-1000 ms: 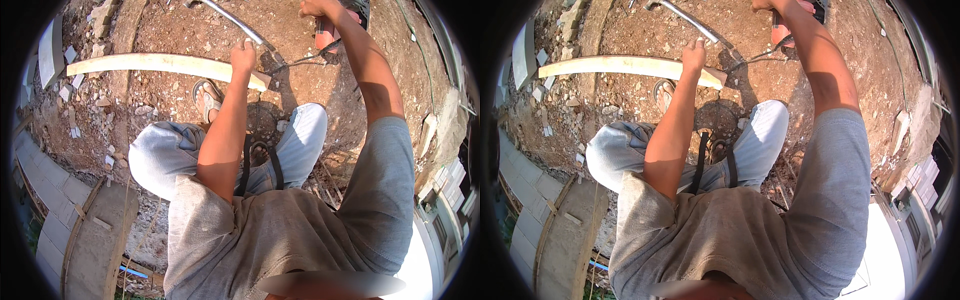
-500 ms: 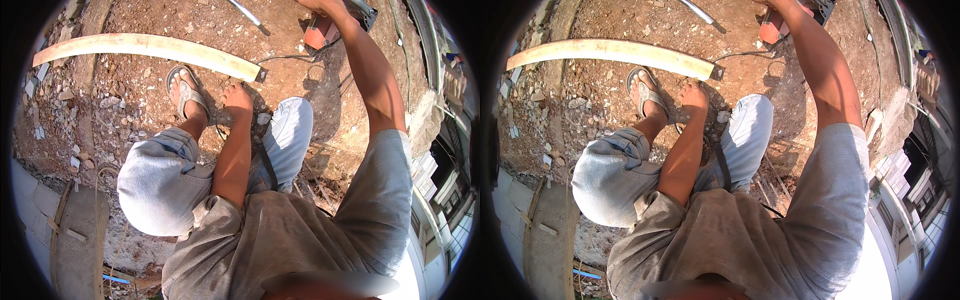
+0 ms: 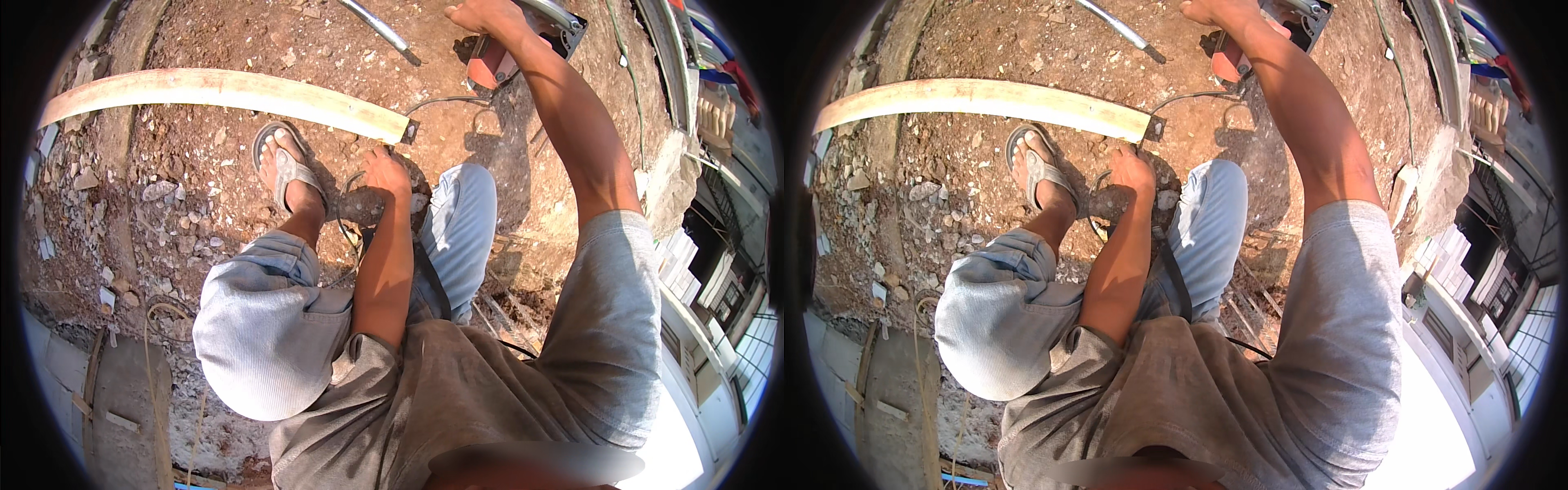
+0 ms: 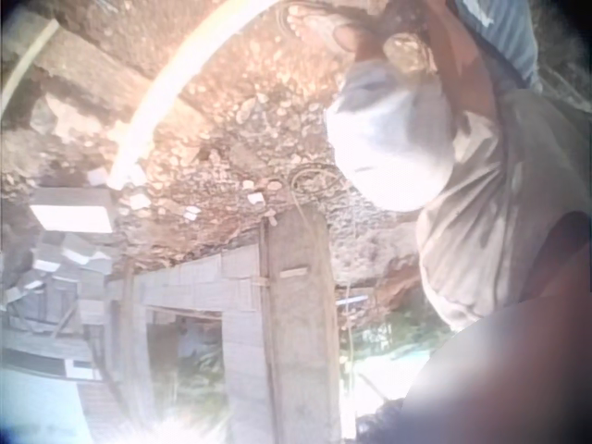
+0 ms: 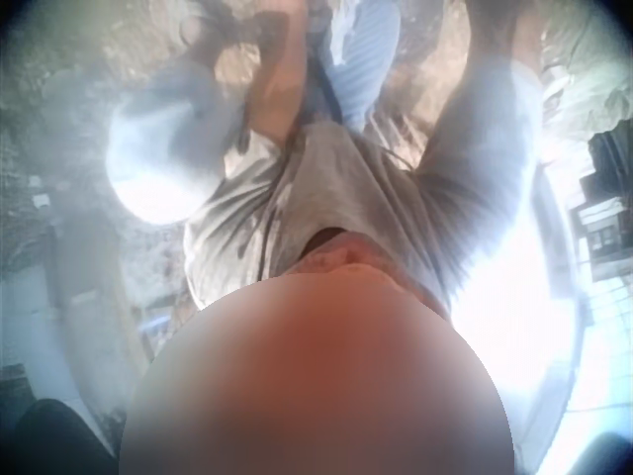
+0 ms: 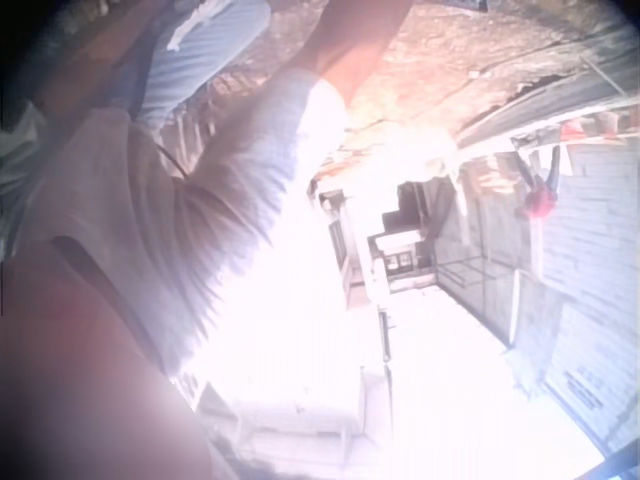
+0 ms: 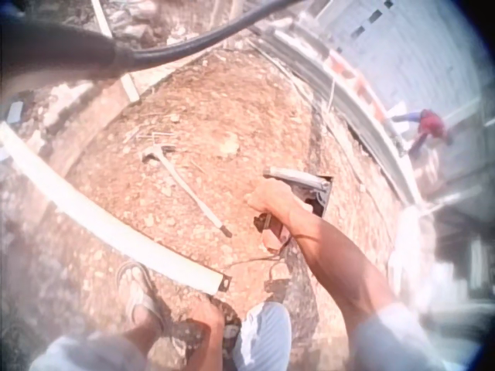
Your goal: The person walks through a construction site carrying a power strip, then plugs in a circular saw and cuts a curved wooden plank. They handle the saw, power cord, and wood while moving around debris and building materials.
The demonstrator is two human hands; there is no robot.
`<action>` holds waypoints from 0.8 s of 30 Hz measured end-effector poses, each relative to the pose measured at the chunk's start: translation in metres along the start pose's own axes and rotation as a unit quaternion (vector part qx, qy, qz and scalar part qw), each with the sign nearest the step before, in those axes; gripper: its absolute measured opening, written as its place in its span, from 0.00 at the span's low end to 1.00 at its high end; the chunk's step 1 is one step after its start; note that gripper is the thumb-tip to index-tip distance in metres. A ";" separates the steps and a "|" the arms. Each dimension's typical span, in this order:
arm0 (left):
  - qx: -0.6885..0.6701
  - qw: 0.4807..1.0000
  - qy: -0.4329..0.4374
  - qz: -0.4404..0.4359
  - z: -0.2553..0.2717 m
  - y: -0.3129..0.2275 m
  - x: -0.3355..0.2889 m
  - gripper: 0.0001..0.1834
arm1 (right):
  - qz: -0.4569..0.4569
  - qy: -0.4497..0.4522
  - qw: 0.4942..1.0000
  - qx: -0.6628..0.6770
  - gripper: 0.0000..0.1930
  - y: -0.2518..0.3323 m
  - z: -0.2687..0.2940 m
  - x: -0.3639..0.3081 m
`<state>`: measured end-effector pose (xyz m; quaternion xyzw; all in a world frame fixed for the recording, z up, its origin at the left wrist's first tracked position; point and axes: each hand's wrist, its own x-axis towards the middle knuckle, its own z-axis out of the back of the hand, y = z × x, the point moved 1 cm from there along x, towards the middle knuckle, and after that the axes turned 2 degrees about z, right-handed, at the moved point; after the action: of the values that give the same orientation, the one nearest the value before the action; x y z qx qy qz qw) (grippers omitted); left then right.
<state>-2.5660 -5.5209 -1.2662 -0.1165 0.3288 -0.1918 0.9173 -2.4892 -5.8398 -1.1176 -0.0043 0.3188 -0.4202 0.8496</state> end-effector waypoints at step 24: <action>0.086 0.947 0.307 -0.035 -0.028 -0.041 -0.029 0.29 | -0.019 0.132 0.990 0.050 0.21 -0.029 0.039 0.034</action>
<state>-2.6159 -5.5479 -1.2570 0.0164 0.5726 -0.2779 0.7711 -2.4732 -5.8926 -1.0967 0.0878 0.4065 -0.4491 0.7908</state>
